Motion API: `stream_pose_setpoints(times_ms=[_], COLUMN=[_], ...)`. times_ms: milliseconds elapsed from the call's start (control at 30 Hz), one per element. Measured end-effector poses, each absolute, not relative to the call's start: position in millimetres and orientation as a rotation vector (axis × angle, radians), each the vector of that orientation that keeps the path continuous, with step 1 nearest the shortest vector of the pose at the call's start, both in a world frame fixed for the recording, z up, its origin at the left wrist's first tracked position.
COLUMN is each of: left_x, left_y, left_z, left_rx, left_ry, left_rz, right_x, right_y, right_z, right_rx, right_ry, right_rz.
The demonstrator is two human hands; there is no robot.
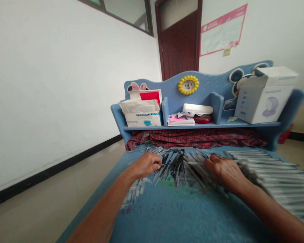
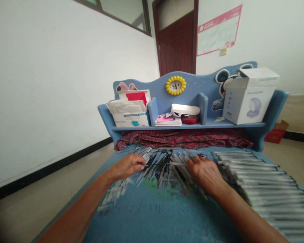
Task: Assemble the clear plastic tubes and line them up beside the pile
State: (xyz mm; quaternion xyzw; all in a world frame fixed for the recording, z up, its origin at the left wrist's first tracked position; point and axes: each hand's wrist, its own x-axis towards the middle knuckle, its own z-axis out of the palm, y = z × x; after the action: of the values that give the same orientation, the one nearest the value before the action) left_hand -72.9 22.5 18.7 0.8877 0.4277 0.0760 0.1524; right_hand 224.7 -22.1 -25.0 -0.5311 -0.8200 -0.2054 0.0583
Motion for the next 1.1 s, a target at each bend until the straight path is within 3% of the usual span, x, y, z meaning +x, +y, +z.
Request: stream_pose_setpoints(times_ms=[333, 667, 1100], left_x=[-67, -46, -27], left_y=[17, 1, -10], left_z=[18, 18, 8], left_rx=[2.483, 1.927, 1.452], left_ry=[1.191, 1.143, 0.882], left_rz=[0.259, 0.416, 0.713], right_x=[217, 199, 182], right_y=[-28, -41, -53], right_z=[-24, -27, -35], right_rx=[-1.516, -1.253, -1.121], right_ry=[-2.489, -2.511, -2.365], right_rz=[-0.631, -0.637, -0.078])
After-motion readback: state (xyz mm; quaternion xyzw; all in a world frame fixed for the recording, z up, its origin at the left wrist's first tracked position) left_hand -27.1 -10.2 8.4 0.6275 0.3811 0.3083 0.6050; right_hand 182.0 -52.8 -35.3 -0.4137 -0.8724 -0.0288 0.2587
